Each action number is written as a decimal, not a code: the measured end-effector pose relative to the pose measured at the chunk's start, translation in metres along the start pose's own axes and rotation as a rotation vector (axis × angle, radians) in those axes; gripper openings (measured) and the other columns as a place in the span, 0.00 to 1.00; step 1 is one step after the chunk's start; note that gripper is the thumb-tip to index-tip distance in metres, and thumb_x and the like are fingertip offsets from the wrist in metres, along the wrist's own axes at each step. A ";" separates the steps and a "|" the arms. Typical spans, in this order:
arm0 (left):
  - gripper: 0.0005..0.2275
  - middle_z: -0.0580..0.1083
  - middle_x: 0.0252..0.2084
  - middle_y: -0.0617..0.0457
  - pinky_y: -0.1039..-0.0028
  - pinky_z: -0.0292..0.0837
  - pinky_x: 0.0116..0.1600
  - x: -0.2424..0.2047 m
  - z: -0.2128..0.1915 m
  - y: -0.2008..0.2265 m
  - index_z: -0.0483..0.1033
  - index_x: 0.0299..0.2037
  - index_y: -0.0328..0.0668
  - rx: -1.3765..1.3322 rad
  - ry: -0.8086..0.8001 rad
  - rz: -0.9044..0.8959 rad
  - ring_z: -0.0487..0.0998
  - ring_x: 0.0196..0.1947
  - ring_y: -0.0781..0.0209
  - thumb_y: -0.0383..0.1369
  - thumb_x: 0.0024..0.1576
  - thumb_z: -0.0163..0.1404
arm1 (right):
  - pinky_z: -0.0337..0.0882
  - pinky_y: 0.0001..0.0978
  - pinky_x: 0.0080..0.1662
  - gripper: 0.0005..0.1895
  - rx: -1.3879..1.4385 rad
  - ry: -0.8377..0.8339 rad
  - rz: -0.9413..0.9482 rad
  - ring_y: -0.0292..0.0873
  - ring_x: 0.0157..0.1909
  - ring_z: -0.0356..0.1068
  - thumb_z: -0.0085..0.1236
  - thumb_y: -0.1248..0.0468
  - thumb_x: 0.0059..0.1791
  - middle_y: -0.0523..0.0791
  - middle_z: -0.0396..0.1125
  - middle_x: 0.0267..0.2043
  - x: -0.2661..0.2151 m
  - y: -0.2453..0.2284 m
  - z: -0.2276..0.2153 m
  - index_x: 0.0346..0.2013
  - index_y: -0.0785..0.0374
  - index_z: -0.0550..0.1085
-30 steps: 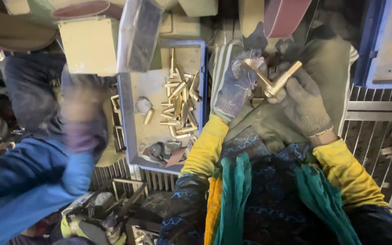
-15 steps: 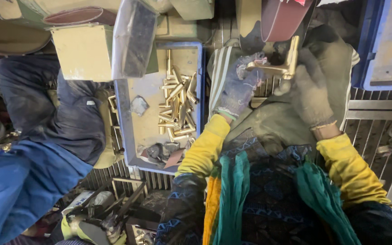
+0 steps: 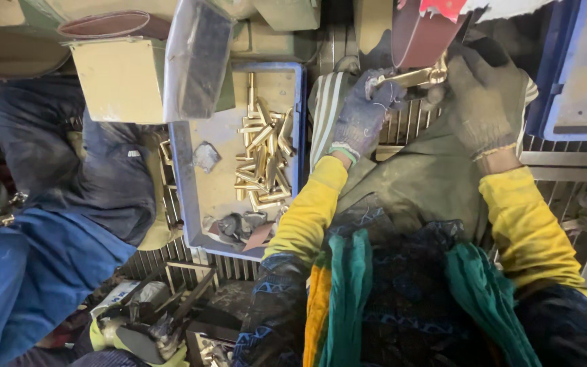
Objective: The person repeatedly picks up small brass-colored metal parts from a blue bin and presses them against a rotating grinding wheel to smooth the edges. The person handles the parts one at a time, rotating them to grind different sides before placing them back into the bin.
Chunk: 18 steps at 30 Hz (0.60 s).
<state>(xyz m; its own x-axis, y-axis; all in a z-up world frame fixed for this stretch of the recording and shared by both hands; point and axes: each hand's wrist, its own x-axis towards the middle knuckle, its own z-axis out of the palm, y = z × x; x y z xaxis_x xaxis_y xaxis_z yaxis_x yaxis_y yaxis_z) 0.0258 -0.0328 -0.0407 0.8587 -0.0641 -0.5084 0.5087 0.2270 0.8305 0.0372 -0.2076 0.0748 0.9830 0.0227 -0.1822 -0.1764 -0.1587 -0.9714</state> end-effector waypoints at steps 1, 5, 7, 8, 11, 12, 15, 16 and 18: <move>0.11 0.80 0.38 0.52 0.77 0.75 0.37 0.003 0.000 0.000 0.73 0.54 0.35 -0.046 0.003 -0.037 0.79 0.33 0.67 0.29 0.63 0.49 | 0.76 0.34 0.38 0.10 -0.379 -0.049 -0.217 0.41 0.34 0.73 0.51 0.73 0.58 0.47 0.71 0.40 0.003 0.000 -0.002 0.52 0.74 0.76; 0.11 0.78 0.36 0.51 0.79 0.64 0.27 0.004 -0.006 -0.004 0.74 0.54 0.37 0.002 -0.013 -0.084 0.73 0.28 0.69 0.30 0.64 0.48 | 0.78 0.34 0.38 0.12 -0.506 -0.126 -0.256 0.39 0.38 0.73 0.48 0.71 0.58 0.50 0.70 0.52 0.008 0.029 -0.002 0.54 0.74 0.73; 0.10 0.78 0.37 0.52 0.80 0.68 0.29 0.003 -0.009 -0.006 0.74 0.52 0.36 -0.062 -0.009 -0.085 0.80 0.31 0.69 0.30 0.64 0.49 | 0.78 0.33 0.40 0.14 0.296 -0.080 0.173 0.36 0.37 0.70 0.50 0.64 0.61 0.46 0.69 0.47 0.015 0.055 0.004 0.60 0.68 0.71; 0.10 0.79 0.37 0.52 0.80 0.68 0.29 0.004 -0.010 -0.007 0.74 0.52 0.36 -0.037 -0.011 -0.101 0.80 0.31 0.70 0.31 0.64 0.48 | 0.78 0.33 0.41 0.16 0.696 -0.049 0.386 0.35 0.36 0.69 0.52 0.61 0.62 0.44 0.69 0.44 0.016 0.066 0.005 0.62 0.65 0.70; 0.09 0.79 0.36 0.53 0.80 0.66 0.27 0.010 -0.014 -0.004 0.75 0.50 0.38 -0.017 0.001 -0.158 0.79 0.29 0.71 0.31 0.63 0.48 | 0.77 0.32 0.42 0.16 0.641 -0.055 0.351 0.36 0.39 0.69 0.53 0.59 0.62 0.44 0.69 0.45 0.019 0.088 0.008 0.59 0.67 0.69; 0.09 0.79 0.35 0.53 0.80 0.64 0.25 0.010 -0.014 -0.002 0.75 0.49 0.38 -0.046 0.010 -0.181 0.78 0.28 0.71 0.30 0.62 0.48 | 0.78 0.33 0.41 0.16 0.663 -0.060 0.373 0.35 0.39 0.69 0.53 0.58 0.62 0.43 0.69 0.44 0.021 0.090 0.010 0.57 0.67 0.69; 0.07 0.77 0.33 0.52 0.78 0.61 0.25 0.000 -0.014 0.011 0.76 0.47 0.35 -0.052 0.021 -0.158 0.73 0.25 0.69 0.31 0.64 0.50 | 0.78 0.35 0.41 0.15 0.737 -0.077 0.418 0.35 0.38 0.68 0.54 0.56 0.61 0.42 0.68 0.42 0.016 0.080 0.014 0.54 0.66 0.70; 0.07 0.76 0.32 0.51 0.77 0.60 0.25 -0.007 -0.015 0.018 0.76 0.46 0.34 -0.042 0.026 -0.135 0.71 0.24 0.68 0.31 0.65 0.51 | 0.78 0.36 0.41 0.15 0.768 -0.086 0.421 0.36 0.39 0.68 0.54 0.56 0.61 0.43 0.68 0.42 0.012 0.074 0.017 0.54 0.66 0.71; 0.08 0.76 0.33 0.50 0.75 0.67 0.31 -0.037 -0.017 0.029 0.77 0.49 0.34 0.172 0.042 -0.027 0.73 0.27 0.66 0.30 0.64 0.50 | 0.77 0.41 0.44 0.16 0.348 -0.154 0.164 0.42 0.43 0.70 0.56 0.55 0.60 0.45 0.68 0.44 -0.005 0.058 0.018 0.53 0.66 0.70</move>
<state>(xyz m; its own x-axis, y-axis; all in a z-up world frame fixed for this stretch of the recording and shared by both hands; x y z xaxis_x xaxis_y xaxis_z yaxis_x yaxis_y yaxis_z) 0.0076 -0.0072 -0.0014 0.8433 -0.0264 -0.5368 0.5374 0.0555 0.8415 0.0214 -0.1992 0.0161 0.9260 0.1766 -0.3337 -0.3626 0.1703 -0.9162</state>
